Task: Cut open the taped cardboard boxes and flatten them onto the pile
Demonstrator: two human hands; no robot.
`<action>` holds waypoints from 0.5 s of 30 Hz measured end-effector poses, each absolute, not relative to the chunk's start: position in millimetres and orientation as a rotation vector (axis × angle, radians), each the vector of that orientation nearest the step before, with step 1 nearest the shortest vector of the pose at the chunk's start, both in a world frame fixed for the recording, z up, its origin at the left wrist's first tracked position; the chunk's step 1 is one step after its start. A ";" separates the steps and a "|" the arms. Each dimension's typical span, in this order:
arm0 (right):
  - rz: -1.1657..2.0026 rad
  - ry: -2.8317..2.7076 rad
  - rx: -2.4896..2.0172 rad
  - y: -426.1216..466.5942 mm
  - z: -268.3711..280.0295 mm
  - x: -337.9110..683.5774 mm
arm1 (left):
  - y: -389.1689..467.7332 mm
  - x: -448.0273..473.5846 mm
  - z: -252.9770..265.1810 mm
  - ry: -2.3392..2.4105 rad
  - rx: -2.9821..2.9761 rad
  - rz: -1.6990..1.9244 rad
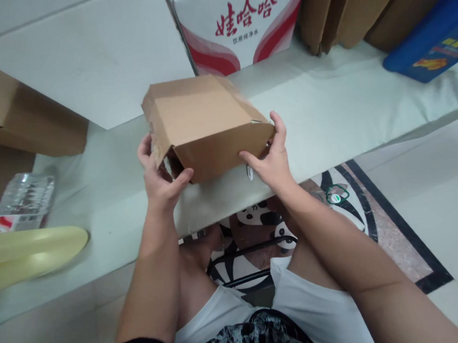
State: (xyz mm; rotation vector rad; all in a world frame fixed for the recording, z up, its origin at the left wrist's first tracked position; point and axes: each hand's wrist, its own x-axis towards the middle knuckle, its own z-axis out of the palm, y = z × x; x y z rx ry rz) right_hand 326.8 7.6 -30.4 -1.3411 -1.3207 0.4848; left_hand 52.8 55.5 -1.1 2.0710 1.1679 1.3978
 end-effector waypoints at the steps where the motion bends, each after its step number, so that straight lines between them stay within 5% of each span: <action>1: 0.510 -1.308 -1.322 7.7 -29.6 327.5 | 56.1 52.1 -1.9 1.174 2.048 1.389; 15: 0.581 -1.243 -1.217 7.6 -16.5 321.1 | 66.7 38.7 -11.8 1.206 1.681 1.305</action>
